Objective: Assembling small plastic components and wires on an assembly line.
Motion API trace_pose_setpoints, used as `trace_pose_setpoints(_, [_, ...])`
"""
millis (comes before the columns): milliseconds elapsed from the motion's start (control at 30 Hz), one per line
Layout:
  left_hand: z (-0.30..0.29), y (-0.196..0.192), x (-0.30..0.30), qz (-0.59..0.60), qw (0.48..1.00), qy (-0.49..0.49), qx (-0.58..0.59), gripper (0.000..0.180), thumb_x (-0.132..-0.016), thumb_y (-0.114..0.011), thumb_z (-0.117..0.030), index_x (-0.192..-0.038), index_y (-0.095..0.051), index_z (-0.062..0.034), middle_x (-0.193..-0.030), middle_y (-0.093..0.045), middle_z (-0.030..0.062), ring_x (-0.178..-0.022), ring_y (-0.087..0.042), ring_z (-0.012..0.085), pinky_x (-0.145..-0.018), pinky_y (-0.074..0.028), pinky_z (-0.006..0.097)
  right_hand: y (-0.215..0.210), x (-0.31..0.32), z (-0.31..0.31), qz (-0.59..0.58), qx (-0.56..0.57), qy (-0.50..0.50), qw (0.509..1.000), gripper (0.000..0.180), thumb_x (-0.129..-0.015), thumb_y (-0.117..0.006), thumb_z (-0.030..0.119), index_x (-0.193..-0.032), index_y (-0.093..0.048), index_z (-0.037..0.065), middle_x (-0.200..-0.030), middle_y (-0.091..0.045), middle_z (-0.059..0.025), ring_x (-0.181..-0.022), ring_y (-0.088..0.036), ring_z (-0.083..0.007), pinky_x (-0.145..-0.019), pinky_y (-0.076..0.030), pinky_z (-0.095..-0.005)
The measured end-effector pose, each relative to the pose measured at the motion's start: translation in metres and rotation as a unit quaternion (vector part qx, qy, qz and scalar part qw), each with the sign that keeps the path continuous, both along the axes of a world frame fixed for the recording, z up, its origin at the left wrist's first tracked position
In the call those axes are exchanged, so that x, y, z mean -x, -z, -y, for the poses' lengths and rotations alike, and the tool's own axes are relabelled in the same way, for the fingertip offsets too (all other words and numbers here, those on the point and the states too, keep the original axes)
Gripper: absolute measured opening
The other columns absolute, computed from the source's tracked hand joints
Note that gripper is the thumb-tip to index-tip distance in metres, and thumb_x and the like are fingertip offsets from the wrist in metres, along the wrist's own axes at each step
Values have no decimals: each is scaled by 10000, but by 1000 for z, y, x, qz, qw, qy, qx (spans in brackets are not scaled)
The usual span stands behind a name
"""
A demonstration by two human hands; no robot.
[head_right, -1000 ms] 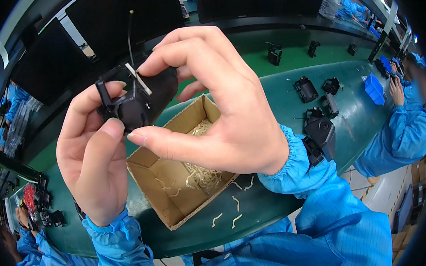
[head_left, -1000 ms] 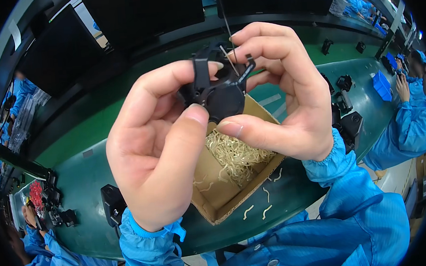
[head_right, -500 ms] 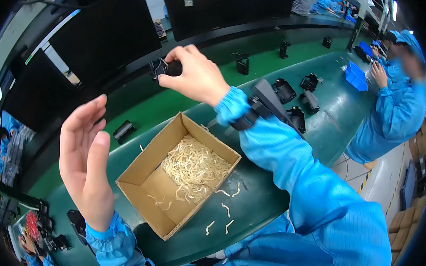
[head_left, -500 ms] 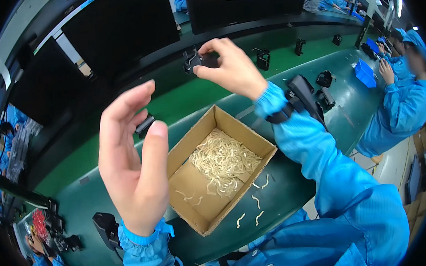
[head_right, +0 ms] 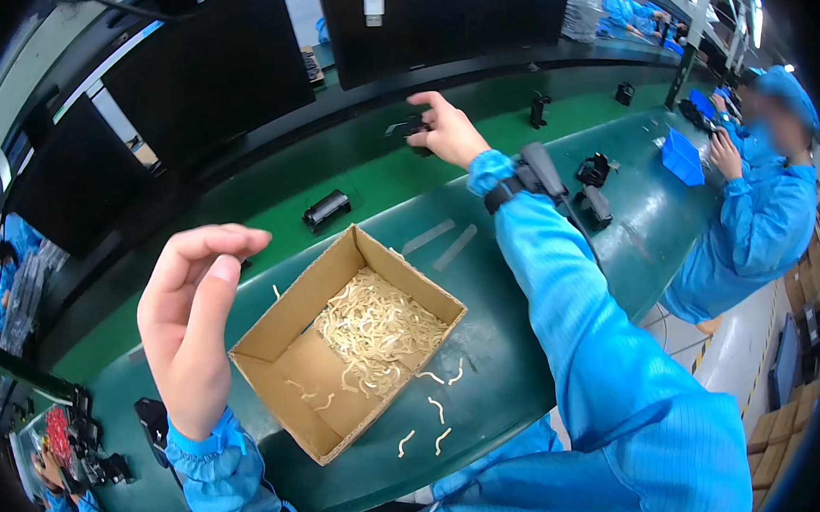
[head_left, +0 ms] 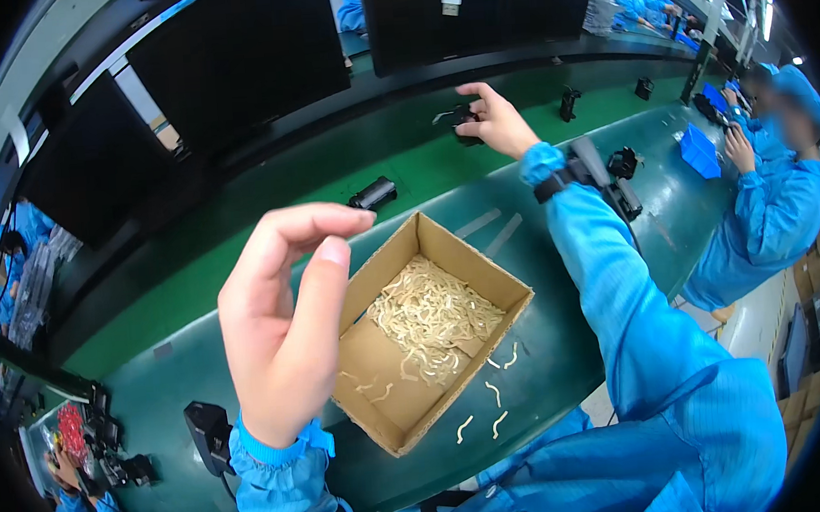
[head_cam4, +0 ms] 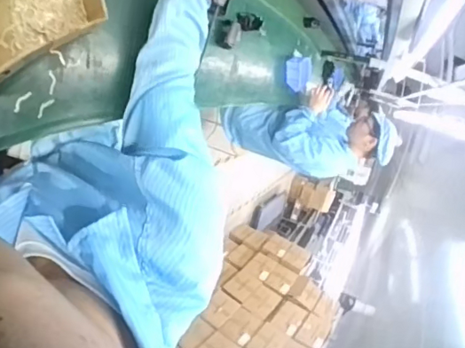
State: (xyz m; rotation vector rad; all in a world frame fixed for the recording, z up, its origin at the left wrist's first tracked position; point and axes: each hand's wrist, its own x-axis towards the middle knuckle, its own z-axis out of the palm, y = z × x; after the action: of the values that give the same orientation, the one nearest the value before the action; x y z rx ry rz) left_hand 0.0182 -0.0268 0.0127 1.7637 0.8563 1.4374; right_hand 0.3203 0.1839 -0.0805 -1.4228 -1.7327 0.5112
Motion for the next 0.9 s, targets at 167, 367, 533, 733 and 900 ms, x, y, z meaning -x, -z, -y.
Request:
trace_pose_setpoints(167, [-11,2,-3,99,991,7,95,242,-935,-469,-161,-1092,-550,5,-969,-588,53,-836,-510,79,-763,-418,220,-106,69,129,-149,44,-453,878,657,-728,-694,-35,-1299,-378,35,-1057,-583,-78,-881,-589,-121,-804,-493,-275])
trace_pose_setpoints(367, [-6,2,2,119,947,219,201,342,-870,-540,-96,-1173,-472,47,-1042,-605,127,-886,-611,149,-752,-493,260,-117,89,160,-186,70,-512,836,840,-661,-789,29,-1315,-269,-62,-992,-583,-131,-841,-597,-162,-781,-442,-258])
trace_pose_setpoints(533, [-9,2,-1,249,934,186,176,434,-877,-530,-45,-1280,-402,54,-1102,-582,142,-796,-623,111,-703,-534,228,-105,99,148,-168,-196,-379,889,618,-771,-686,115,-1278,-372,-52,-1195,-511,-143,-1077,-489,-191,-969,-346,-315])
trace_pose_setpoints(733, [-6,7,-2,264,958,96,63,397,-895,-527,-47,-1270,-431,43,-1092,-596,145,-901,-620,132,-753,-528,224,-111,107,189,-149,-94,-328,928,367,-760,-732,149,-1019,-534,-19,-908,-556,-37,-857,-541,-112,-783,-442,-258])
trace_pose_setpoints(900, [-5,12,-13,214,976,13,-33,370,-875,-550,-13,-1231,-478,57,-1096,-599,158,-940,-618,173,-812,-528,270,-98,121,185,-238,-100,-279,925,160,-777,-661,-11,-900,-559,-20,-896,-580,-55,-797,-564,-104,-708,-461,-218])
